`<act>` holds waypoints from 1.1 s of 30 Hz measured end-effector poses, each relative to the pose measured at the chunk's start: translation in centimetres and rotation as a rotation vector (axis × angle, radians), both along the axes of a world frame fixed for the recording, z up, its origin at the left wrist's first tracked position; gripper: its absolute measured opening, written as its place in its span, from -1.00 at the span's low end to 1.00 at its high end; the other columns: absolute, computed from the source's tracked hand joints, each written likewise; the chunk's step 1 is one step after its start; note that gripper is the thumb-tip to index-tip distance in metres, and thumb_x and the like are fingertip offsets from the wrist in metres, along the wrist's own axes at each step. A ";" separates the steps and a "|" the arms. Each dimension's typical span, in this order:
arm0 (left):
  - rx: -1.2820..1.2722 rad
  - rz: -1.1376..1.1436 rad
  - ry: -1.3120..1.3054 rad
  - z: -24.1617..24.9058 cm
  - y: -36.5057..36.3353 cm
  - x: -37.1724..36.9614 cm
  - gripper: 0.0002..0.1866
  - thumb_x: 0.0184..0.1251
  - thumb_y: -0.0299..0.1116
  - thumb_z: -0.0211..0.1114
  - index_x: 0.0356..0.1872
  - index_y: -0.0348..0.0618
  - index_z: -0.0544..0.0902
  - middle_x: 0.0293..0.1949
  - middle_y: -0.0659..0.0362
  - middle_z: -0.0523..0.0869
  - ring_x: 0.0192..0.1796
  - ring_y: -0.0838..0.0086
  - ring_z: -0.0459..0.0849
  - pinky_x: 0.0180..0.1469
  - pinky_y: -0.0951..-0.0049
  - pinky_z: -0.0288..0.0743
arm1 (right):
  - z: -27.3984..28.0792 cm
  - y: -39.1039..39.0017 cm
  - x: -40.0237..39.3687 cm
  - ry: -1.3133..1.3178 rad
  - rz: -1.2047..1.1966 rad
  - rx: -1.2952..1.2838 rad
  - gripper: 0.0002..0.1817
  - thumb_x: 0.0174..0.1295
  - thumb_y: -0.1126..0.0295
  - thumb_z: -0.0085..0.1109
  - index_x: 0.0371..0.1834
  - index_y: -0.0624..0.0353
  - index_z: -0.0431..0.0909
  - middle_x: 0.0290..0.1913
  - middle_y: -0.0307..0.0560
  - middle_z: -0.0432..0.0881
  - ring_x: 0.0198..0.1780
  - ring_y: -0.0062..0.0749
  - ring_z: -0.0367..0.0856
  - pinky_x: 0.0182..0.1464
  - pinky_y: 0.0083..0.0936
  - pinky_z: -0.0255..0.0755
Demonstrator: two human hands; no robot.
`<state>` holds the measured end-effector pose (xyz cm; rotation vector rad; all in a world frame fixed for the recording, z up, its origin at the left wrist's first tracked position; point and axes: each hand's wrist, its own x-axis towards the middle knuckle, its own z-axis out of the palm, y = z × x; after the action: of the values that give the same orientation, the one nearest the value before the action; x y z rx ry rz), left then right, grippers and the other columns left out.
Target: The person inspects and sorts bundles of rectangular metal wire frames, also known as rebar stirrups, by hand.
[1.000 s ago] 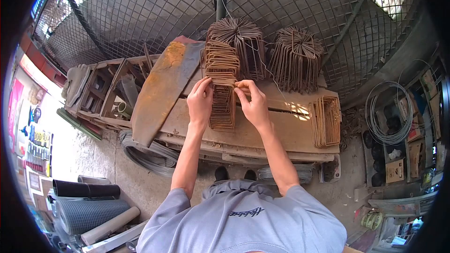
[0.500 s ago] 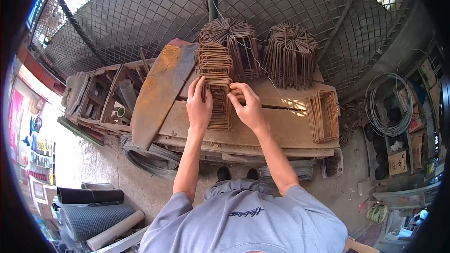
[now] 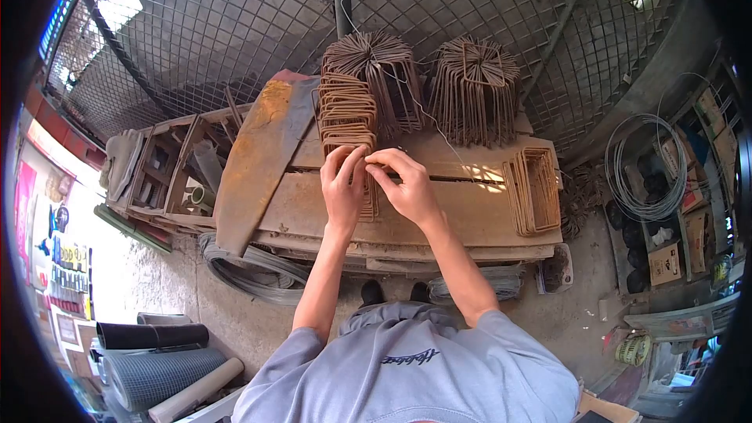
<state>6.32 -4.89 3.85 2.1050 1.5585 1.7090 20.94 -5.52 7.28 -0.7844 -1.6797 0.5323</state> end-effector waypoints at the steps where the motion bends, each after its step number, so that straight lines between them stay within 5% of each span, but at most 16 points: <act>1: 0.024 -0.075 -0.039 0.1 0.3 -0.2 -0.69 0.28 -0.67 0.32 0.01 -0.16 0.73 0.01 0.09 0.68 0.02 0.23 0.70 0.05 0.27 0.57 | 0.2 0.2 0.0 -0.025 0.040 0.020 -0.80 0.31 0.56 0.31 -0.02 0.27 0.66 -0.08 -0.11 0.73 -0.10 -0.46 0.70 -0.04 -0.53 0.58; 4: 0.039 -0.105 -0.127 0.6 0.8 -0.5 -0.72 0.28 -0.71 0.31 -0.03 -0.23 0.75 -0.12 0.09 0.75 -0.12 0.30 0.76 -0.10 0.39 0.62 | 1.2 1.1 0.5 0.114 0.261 -0.239 -0.77 0.30 0.53 0.31 0.01 0.24 0.67 -0.03 -0.17 0.75 -0.06 -0.46 0.72 -0.03 -0.46 0.62; 7: 0.055 -0.129 -0.121 1.4 0.5 -0.6 -0.75 0.29 -0.68 0.33 -0.04 -0.26 0.76 -0.13 0.10 0.77 -0.12 0.35 0.77 -0.10 0.41 0.63 | 0.0 6.2 2.0 0.366 0.280 -0.340 -0.57 0.35 0.50 0.25 0.29 0.27 0.49 0.01 -0.10 0.73 -0.04 -0.50 0.70 -0.06 -0.56 0.62; 11: 0.046 -0.133 -0.155 1.6 0.2 -0.9 -0.77 0.30 -0.66 0.35 -0.06 -0.26 0.77 -0.11 0.10 0.78 -0.11 0.39 0.78 -0.08 0.44 0.64 | -0.8 15.7 4.9 0.563 -0.152 -0.485 -0.38 0.42 0.40 0.23 0.45 0.36 0.21 0.02 0.05 0.66 -0.13 -0.36 0.73 -0.10 -0.46 0.69; 14: 0.061 -0.122 -0.144 1.7 0.0 -1.1 -0.78 0.30 -0.65 0.35 -0.06 -0.27 0.77 -0.11 0.09 0.79 -0.12 0.38 0.79 -0.08 0.44 0.65 | -1.2 22.1 7.6 0.770 -0.225 -0.578 -0.31 0.41 0.41 0.24 0.48 0.42 0.11 -0.08 0.09 0.64 -0.18 -0.30 0.75 -0.21 -0.45 0.71; 19: 0.085 -0.118 -0.126 2.1 0.1 -1.8 -0.80 0.30 -0.65 0.36 -0.08 -0.30 0.76 -0.11 0.05 0.81 -0.11 0.36 0.81 -0.08 0.45 0.67 | 1.9 24.8 8.9 0.658 -0.127 -0.418 -0.77 0.52 0.35 0.10 0.06 0.29 0.49 -0.12 0.07 0.73 -0.17 -0.32 0.78 -0.17 -0.45 0.71; 25: 0.073 -0.165 -0.173 2.9 0.4 -2.3 -0.81 0.31 -0.72 0.32 -0.10 -0.37 0.75 -0.12 0.05 0.82 -0.10 0.38 0.81 -0.06 0.47 0.71 | 7.6 24.5 7.0 0.464 -0.086 -0.443 -0.74 0.49 0.44 0.04 0.15 0.31 0.43 -0.08 0.05 0.70 -0.16 -0.33 0.75 -0.14 -0.42 0.71; 27: 0.073 -0.176 -0.185 2.7 0.6 -2.4 -0.80 0.31 -0.69 0.33 -0.07 -0.33 0.75 -0.11 0.05 0.82 -0.10 0.35 0.81 -0.06 0.46 0.70 | 8.3 24.5 6.6 0.514 0.097 -0.538 -0.69 0.45 0.48 0.03 0.21 0.30 0.39 -0.02 0.07 0.69 -0.10 -0.30 0.75 -0.06 -0.37 0.71; 33: 0.074 -0.154 -0.192 4.1 0.2 -3.1 -0.80 0.31 -0.69 0.33 -0.07 -0.34 0.75 -0.14 0.04 0.81 -0.13 0.35 0.81 -0.09 0.46 0.68 | 10.2 22.2 2.7 0.508 0.334 -0.492 -0.75 0.47 0.53 -0.18 0.00 0.26 0.55 -0.08 0.03 0.72 -0.08 -0.30 0.74 0.07 -0.33 0.67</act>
<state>3.27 -4.68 7.97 1.9648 1.2677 1.8755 23.69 16.71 17.51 -0.6360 -1.2128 1.2976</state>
